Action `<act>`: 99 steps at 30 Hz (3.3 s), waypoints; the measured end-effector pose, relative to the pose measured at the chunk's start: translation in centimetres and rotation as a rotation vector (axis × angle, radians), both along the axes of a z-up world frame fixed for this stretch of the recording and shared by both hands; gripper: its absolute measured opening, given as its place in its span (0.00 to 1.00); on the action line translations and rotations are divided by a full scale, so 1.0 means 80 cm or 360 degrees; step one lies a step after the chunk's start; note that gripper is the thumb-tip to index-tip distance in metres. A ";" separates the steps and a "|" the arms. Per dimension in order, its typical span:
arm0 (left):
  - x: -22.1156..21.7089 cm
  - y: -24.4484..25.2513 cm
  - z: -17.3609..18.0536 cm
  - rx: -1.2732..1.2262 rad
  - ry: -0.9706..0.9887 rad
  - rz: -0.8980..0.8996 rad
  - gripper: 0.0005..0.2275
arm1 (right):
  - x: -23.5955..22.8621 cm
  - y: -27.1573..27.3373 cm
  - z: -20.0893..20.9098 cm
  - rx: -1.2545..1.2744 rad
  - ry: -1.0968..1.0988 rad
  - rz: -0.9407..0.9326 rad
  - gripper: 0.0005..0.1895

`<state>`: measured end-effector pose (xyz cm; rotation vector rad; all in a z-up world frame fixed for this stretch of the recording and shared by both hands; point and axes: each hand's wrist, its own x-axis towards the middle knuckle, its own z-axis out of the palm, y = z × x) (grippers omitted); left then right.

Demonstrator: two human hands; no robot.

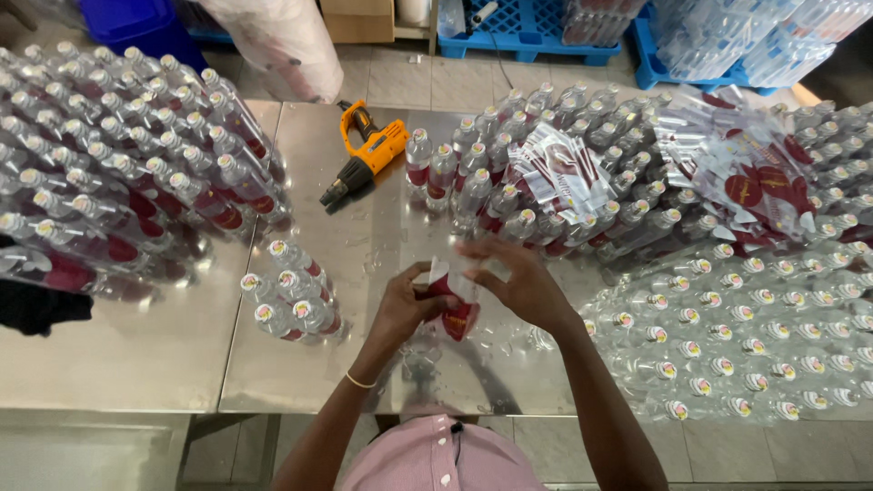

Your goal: The person wraps clear plastic shrink wrap around individual water bottles on a metal table. They repeatedly pick up a bottle, place a pre-cut plastic sleeve over it, and smooth the plastic before setting the wrapped bottle down.

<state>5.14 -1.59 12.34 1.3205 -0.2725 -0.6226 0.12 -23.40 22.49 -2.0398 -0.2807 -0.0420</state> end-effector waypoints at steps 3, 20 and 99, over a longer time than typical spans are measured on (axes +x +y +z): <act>0.000 0.005 -0.005 -0.0094 0.0068 0.0365 0.28 | -0.007 0.009 -0.053 -0.0280 -0.0637 -0.0414 0.20; -0.005 0.006 -0.027 0.0092 -0.0488 0.0613 0.33 | -0.009 0.063 -0.142 0.0769 -0.0093 -0.0798 0.23; -0.032 -0.004 -0.142 0.0826 -0.0992 0.0410 0.21 | -0.013 0.124 -0.301 0.0270 0.0432 -0.0774 0.21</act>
